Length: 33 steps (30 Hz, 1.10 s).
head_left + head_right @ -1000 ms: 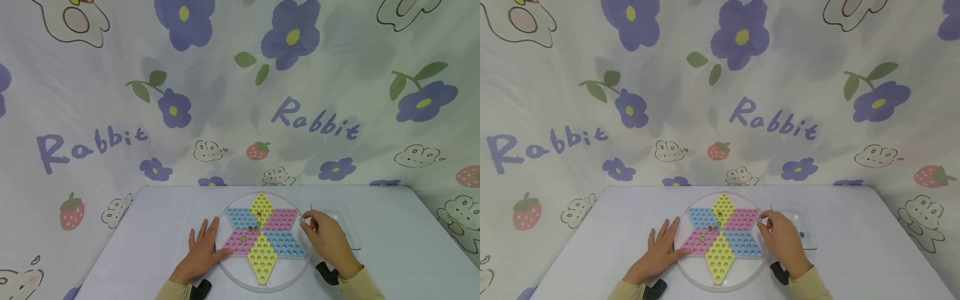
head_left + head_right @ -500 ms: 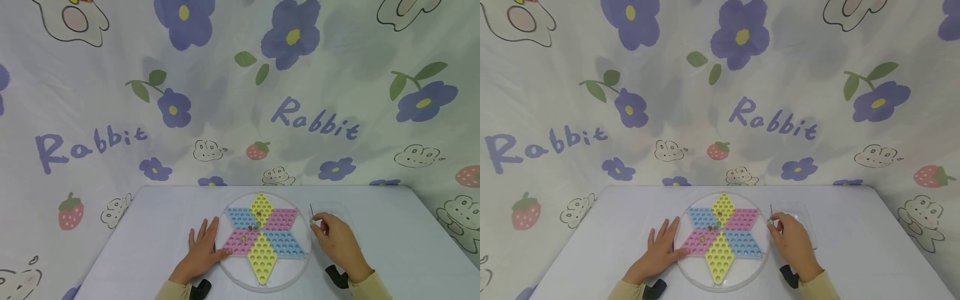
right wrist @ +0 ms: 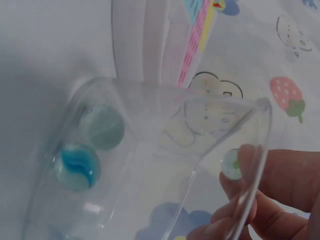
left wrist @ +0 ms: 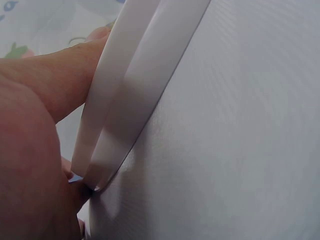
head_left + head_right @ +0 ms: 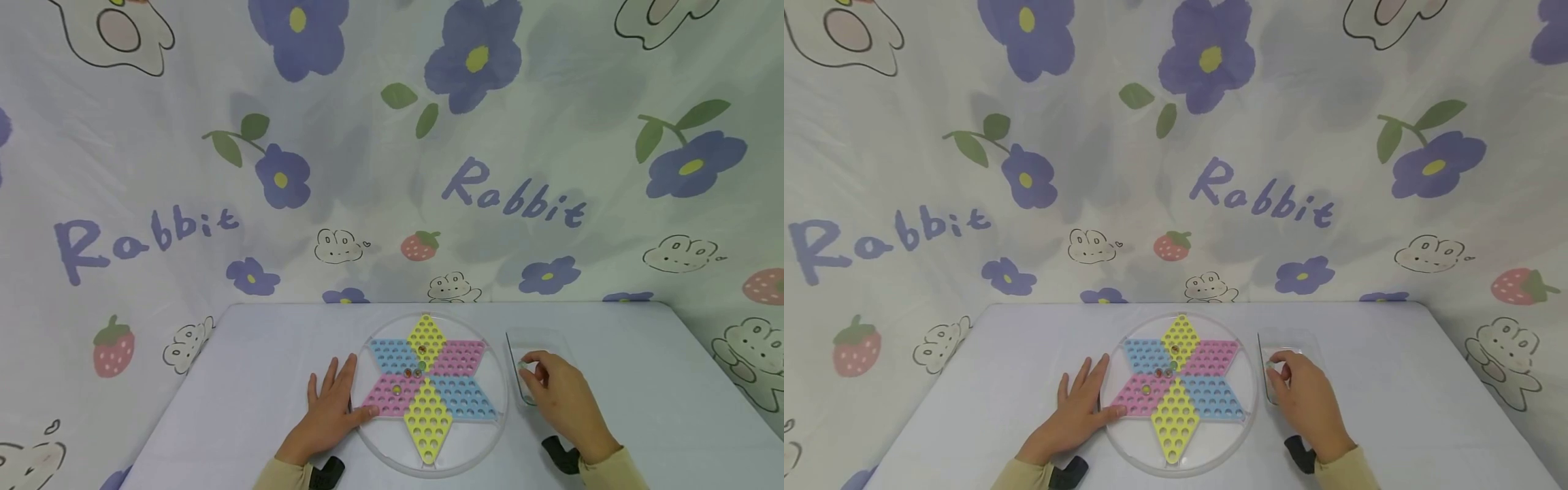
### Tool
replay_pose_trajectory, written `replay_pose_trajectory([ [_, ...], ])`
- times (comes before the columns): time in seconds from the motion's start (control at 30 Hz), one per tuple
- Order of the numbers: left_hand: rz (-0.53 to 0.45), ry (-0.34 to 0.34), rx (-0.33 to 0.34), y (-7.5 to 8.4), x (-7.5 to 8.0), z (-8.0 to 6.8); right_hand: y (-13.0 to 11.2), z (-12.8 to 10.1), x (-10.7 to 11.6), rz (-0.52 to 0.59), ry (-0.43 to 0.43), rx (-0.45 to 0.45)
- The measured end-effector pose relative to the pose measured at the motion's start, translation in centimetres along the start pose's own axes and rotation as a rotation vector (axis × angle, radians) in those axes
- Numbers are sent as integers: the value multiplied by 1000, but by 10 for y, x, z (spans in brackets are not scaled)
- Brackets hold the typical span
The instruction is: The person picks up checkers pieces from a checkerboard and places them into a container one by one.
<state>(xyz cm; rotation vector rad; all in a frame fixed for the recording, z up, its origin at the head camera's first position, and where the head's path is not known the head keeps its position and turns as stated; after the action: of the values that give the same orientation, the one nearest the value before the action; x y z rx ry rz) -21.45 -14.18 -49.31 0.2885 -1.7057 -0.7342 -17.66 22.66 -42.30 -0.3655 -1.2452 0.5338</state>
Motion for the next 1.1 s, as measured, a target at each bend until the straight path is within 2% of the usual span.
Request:
replay_pose_trajectory([
  [0.27,1,1,-4,0,0,-1,7,-2,-1,-10,-28,4],
  [0.7,-22,0,2,1,0,-1,15,-5,-7,-19,-116,-45],
  [1.1,-1,16,8,-1,-1,1,11,-4,-4,-38,-73,-8],
])
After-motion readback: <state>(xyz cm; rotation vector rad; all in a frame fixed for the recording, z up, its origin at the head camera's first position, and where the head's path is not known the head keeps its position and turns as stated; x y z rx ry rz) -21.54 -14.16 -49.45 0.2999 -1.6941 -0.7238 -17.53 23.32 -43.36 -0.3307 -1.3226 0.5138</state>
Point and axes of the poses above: each hand's wrist, its own z-axis towards the middle knuckle, its own x-axis out of the back of the hand, y = z × x, the point moved 7 cm from there along z, towards the middle knuckle, and after that the axes turned 5 degrees about x, right-handed, at the moved point
